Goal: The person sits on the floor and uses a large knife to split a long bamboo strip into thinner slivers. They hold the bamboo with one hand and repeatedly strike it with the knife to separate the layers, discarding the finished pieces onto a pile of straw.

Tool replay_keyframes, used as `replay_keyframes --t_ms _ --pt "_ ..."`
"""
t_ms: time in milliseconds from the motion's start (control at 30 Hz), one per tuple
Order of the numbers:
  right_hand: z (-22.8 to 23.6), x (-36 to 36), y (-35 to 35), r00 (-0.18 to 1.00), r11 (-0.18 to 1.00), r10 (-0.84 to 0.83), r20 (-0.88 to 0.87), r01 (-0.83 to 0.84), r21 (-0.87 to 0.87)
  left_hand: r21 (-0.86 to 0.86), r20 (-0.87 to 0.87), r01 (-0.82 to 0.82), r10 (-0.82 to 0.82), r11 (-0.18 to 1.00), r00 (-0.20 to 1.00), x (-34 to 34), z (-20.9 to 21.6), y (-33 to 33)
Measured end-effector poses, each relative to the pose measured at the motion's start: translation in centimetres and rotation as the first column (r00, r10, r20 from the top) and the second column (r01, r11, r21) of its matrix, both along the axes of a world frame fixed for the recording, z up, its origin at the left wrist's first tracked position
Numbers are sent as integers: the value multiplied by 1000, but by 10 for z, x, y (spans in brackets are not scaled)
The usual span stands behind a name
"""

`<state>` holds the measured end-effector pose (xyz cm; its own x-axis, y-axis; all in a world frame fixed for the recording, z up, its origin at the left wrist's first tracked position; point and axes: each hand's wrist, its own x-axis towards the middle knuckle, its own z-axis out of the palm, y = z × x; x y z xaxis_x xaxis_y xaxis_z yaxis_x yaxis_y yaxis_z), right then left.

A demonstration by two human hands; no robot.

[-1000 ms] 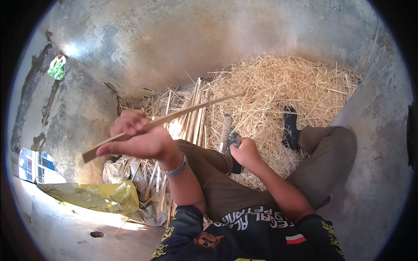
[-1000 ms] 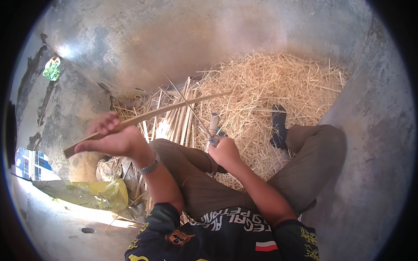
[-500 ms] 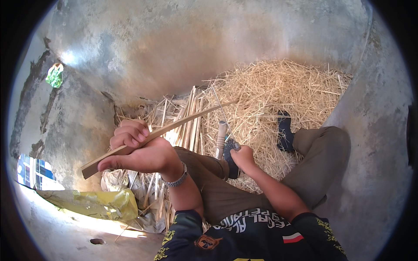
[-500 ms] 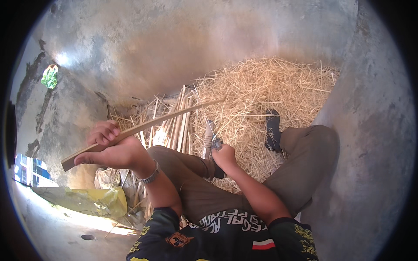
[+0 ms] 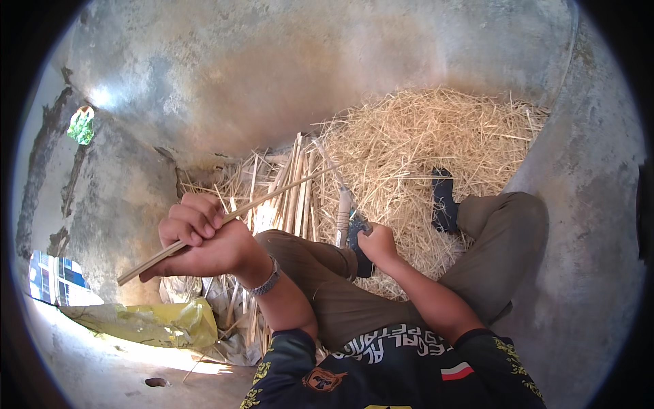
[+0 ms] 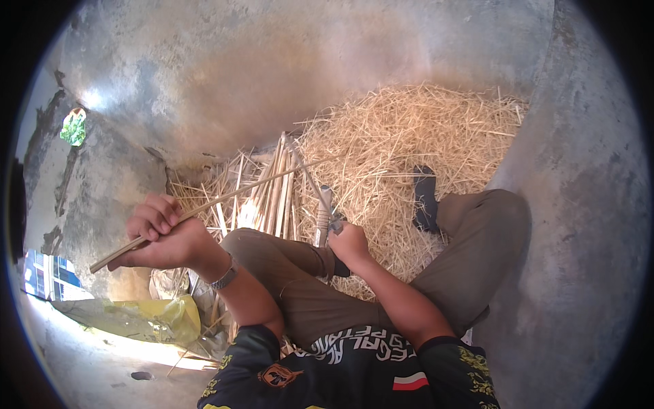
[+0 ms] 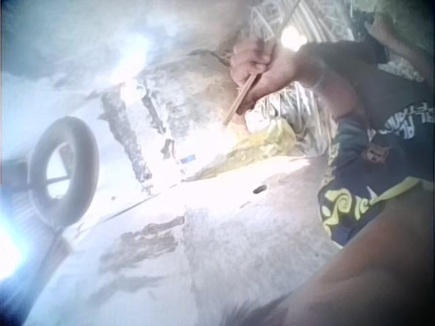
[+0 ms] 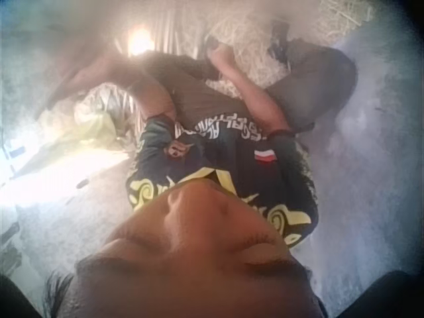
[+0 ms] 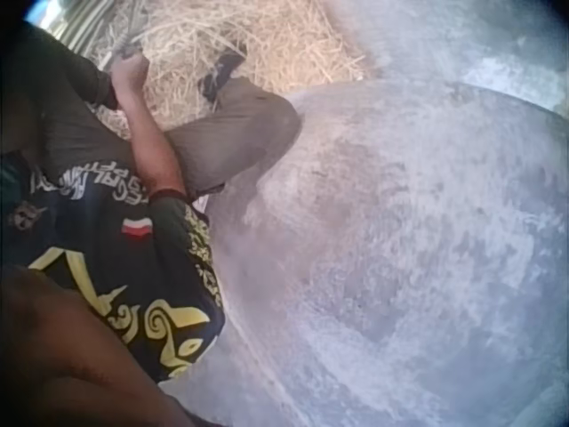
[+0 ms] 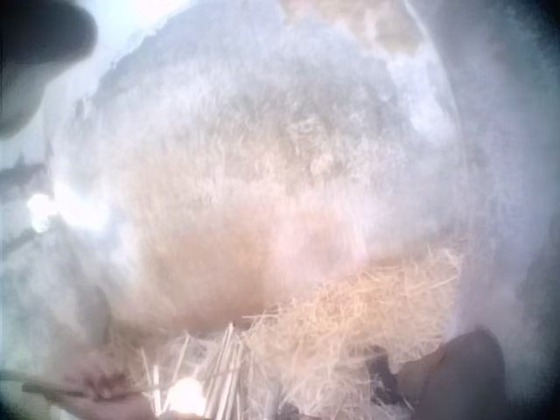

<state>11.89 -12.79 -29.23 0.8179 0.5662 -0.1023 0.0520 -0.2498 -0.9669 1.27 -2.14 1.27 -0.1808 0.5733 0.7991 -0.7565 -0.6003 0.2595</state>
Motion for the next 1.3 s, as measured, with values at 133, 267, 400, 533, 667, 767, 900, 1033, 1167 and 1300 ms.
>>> replay_keyframes --t_ms 133,267,400,533,667,767,900,1033,1167,1300 --pt "28 -7 -5 962 977 180 203 -198 73 -19 6 79 -79 997 997 -7 0 4" --pt "13 -12 -4 966 969 234 112 -241 54 -67 19 -35 36 997 999 -9 2 0" --pt "-22 -1 2 995 998 8 -100 -14 -64 -63 7 -46 47 997 999 -11 2 11" --pt "16 2 -6 994 986 104 -34 -107 -128 -48 17 -22 23 999 1000 -16 2 11" --pt "14 -5 1 959 944 273 78 -282 172 -210 57 -249 266 945 962 -4 5 1" --pt "25 -4 -2 719 791 598 -354 -459 404 -232 58 -287 308 929 950 -2 5 -2" --pt "58 6 -14 241 622 774 -585 -464 631 -226 80 -276 300 934 950 -3 7 6" --pt "70 13 -18 83 545 808 -583 -483 685 -198 75 -251 270 947 960 -8 5 9" --pt "65 7 -15 23 494 835 -550 -470 731 -183 58 -240 254 953 965 -7 2 10" --pt "60 6 -12 45 477 843 -536 -523 706 -202 30 -244 255 949 967 -9 -2 12"
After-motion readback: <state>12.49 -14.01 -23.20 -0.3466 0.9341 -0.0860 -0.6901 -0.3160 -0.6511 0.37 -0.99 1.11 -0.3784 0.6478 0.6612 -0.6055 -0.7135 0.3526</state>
